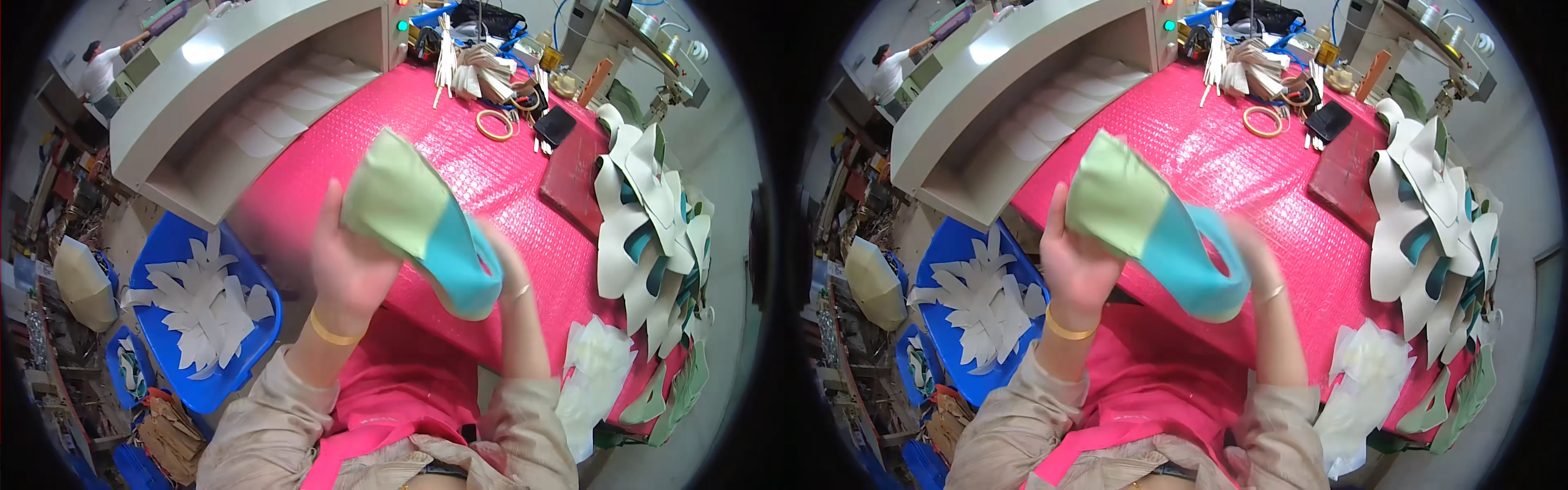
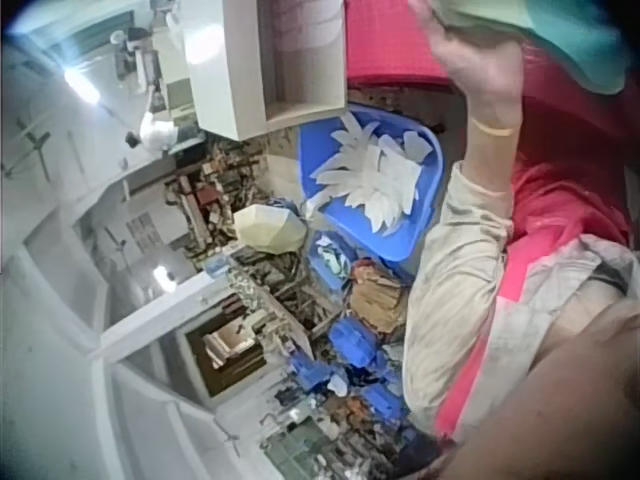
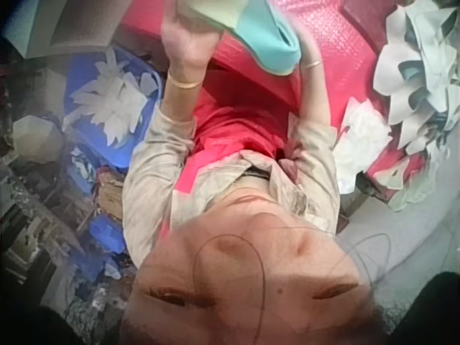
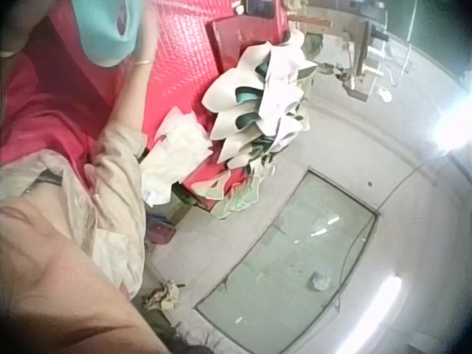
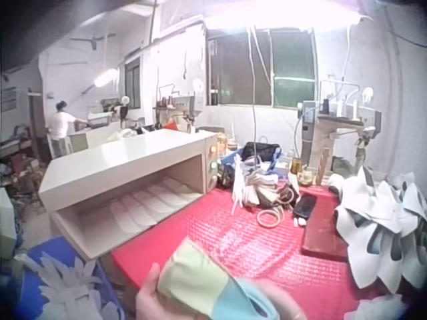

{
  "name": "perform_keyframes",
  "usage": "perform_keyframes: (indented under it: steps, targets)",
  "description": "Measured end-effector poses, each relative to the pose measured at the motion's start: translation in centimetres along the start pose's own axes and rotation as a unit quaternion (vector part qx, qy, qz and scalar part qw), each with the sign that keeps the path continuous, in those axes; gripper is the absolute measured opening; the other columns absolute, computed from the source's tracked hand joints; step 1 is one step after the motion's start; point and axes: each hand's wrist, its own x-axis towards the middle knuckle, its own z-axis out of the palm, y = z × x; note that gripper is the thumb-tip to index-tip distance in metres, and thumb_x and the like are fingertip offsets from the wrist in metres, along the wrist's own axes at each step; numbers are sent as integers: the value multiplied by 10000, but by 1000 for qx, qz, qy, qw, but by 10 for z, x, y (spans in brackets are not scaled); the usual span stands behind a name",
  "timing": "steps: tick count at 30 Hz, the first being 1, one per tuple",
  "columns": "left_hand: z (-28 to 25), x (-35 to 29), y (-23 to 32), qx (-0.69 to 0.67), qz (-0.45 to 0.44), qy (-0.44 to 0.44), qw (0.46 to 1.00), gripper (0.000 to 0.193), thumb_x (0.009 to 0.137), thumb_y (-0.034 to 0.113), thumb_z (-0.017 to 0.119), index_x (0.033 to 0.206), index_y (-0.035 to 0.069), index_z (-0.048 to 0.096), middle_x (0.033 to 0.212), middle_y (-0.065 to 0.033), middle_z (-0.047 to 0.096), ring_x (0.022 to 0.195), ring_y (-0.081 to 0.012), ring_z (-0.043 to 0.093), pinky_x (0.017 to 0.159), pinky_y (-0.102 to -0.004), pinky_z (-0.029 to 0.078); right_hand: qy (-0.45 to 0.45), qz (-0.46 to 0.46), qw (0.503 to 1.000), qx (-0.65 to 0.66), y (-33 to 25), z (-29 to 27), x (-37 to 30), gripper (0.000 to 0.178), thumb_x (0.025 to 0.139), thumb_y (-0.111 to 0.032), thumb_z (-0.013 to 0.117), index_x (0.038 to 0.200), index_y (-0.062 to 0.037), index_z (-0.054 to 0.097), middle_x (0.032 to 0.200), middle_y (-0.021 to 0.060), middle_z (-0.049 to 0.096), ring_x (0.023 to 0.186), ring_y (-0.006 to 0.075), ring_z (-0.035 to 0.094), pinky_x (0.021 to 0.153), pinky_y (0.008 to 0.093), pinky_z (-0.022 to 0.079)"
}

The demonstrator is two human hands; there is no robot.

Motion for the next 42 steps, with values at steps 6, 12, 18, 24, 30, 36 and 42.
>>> perform_keyframes:
  steps: [6, 12, 18, 24, 30, 36, 42]
  targets:
    - [-6, 39, -8, 102, 2, -36, 994, 537, 931, 436, 326, 1228, 3, 438, 1163, -110, 543, 1084, -238, 497, 968, -389, 339, 343, -257, 851, -304, -85, 5, -48, 213, 834, -103, 570, 1020, 1, 568, 914, 84, 571, 898, 165, 546, 816, 284, 438]
    - [18, 48, -47, 280, -4, 16, 960, 614, 926, 515, 261, 1160, -12, 473, 1076, -88, 559, 1004, -151, 518, 888, -288, 392, 214, -446, 730, -471, -153, 64, -52, 330, 717, -133, 682, 996, -14, 554, 847, 108, 578, 730, 273, 572, 688, 347, 466]
    - [13, 21, -33, 444, -125, 2, 887, 489, 956, 364, 322, 1189, -38, 474, 1123, -120, 569, 1105, -184, 493, 953, -330, 367, 112, -215, 967, -83, -156, 23, -54, 167, 833, -170, 606, 891, -18, 571, 695, 44, 609, 586, 118, 566, 585, 250, 456]
    - [17, 9, -6, 254, -117, -94, 956, 373, 936, 267, 409, 1126, -29, 532, 1085, -111, 599, 1034, -214, 535, 890, -341, 405, 82, -198, 936, 279, -117, -18, -71, 239, 905, -229, 505, 925, 0, 568, 828, 74, 628, 739, 133, 613, 675, 256, 496]
    - [23, 36, -6, 738, 21, -409, 537, 228, 865, 160, 577, 1015, -9, 615, 983, -58, 627, 898, -162, 577, 783, -286, 448, -53, -73, 987, 136, -151, -19, -68, 294, 884, -268, 543, 937, 19, 581, 832, 49, 623, 738, 87, 572, 657, 223, 445]
    - [-79, -18, -45, 329, -221, -46, 917, 515, 876, 258, 540, 1284, -11, 376, 1251, -101, 479, 1163, -210, 445, 989, -347, 323, 87, -59, 994, -28, -141, -15, -60, 235, 823, -227, 623, 729, -12, 622, 636, -5, 589, 559, 43, 519, 529, 182, 388]
    - [-66, -25, -75, 180, -176, 16, 968, 508, 912, 252, 463, 1328, 10, 302, 1347, -91, 386, 1255, -229, 350, 1077, -398, 209, 122, -56, 990, -44, -139, -9, -45, 230, 814, -222, 627, 710, -17, 618, 612, -6, 578, 518, 39, 499, 479, 182, 366]
